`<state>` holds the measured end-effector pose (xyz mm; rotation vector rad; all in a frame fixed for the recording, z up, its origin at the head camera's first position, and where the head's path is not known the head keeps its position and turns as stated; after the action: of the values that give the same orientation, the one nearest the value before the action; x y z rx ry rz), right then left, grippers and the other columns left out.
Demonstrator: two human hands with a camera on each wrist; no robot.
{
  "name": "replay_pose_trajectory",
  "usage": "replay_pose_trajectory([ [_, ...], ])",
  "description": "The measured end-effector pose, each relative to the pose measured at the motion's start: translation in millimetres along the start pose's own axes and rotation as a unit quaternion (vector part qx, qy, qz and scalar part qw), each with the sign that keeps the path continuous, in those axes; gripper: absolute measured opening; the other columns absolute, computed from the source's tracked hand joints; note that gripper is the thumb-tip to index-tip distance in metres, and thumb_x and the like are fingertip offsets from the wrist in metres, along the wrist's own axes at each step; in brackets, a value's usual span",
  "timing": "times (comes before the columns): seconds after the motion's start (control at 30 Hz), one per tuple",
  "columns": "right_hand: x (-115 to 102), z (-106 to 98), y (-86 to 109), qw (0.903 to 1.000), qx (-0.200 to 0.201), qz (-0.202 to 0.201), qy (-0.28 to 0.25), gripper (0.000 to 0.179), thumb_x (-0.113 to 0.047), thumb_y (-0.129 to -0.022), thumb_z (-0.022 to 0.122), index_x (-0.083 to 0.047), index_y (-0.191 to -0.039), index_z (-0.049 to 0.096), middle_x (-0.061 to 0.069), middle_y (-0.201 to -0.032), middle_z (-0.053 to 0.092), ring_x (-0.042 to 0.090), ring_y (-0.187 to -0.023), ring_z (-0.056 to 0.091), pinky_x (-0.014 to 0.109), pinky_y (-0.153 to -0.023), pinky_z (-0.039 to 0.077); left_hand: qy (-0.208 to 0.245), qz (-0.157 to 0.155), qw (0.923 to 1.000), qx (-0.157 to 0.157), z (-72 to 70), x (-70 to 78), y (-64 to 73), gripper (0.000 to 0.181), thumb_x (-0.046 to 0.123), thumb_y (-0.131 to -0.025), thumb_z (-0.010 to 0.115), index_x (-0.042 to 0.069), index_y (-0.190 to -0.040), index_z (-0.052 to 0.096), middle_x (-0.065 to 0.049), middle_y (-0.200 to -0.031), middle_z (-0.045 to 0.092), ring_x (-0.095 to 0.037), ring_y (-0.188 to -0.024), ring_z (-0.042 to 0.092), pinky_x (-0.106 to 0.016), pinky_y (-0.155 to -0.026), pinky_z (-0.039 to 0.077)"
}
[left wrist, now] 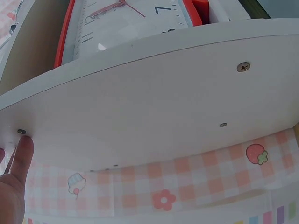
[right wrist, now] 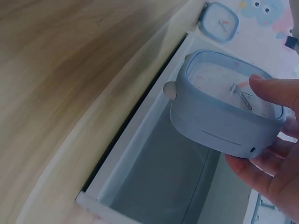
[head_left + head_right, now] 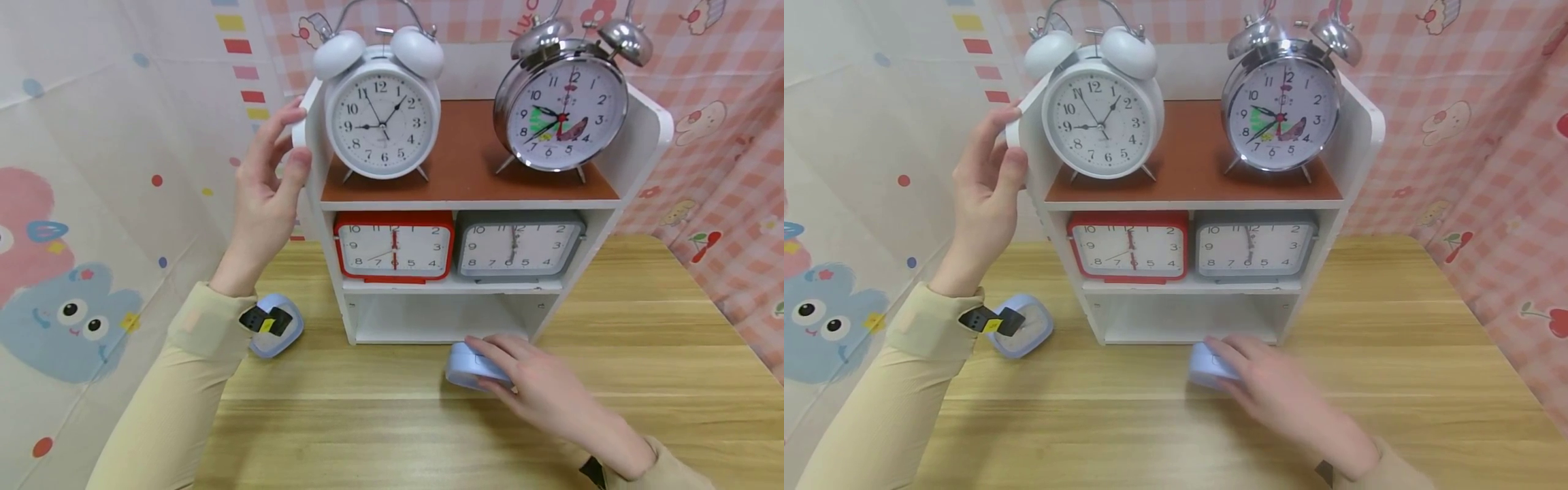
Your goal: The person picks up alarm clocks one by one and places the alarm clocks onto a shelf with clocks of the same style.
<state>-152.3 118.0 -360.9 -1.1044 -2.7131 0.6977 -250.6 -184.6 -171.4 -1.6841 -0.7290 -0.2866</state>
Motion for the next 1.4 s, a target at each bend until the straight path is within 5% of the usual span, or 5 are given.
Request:
replay_pose_trajectory([
  [0.53, -11.7, 26.5, -36.2, 0.9996, -0.007, -0.009, -0.025, 0.059, -0.027, -0.085, 0.088, -0.012, -0.138, 0.067, 0.004, -0.120, 0.074, 0.021, -0.104, 0.074, 0.038, -0.082, 0.066, 0.005, 0.001, 1.0000, 0.002, 0.8, 0.7, -1.2, 0.043, 0.019, -0.110, 0.054, 0.002, -0.149, 0.049, -0.005, -0.165, 0.047, -0.029, -0.141, 0.057, -0.022, -0.102, 0.060],
  [1.4, -34.4, 48.4, -64.4, 0.9986, -0.017, -0.043, -0.027, 0.061, -0.029, -0.089, 0.085, -0.016, -0.144, 0.062, 0.002, -0.126, 0.072, 0.020, -0.109, 0.073, 0.036, -0.083, 0.066, -0.005, 0.005, 0.9999, 0.007, -0.4, 1.3, -0.9, 0.041, 0.007, -0.108, 0.052, 0.000, -0.148, 0.050, -0.010, -0.164, 0.048, -0.027, -0.142, 0.057, -0.025, -0.107, 0.058],
])
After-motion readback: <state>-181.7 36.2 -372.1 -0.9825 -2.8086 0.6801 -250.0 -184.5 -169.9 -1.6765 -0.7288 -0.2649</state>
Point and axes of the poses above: each hand's wrist, its own y-axis away from the middle knuckle, its own z-axis out of the palm, x = y × z, the point moved 9 cm from there along -y, towards the middle knuckle
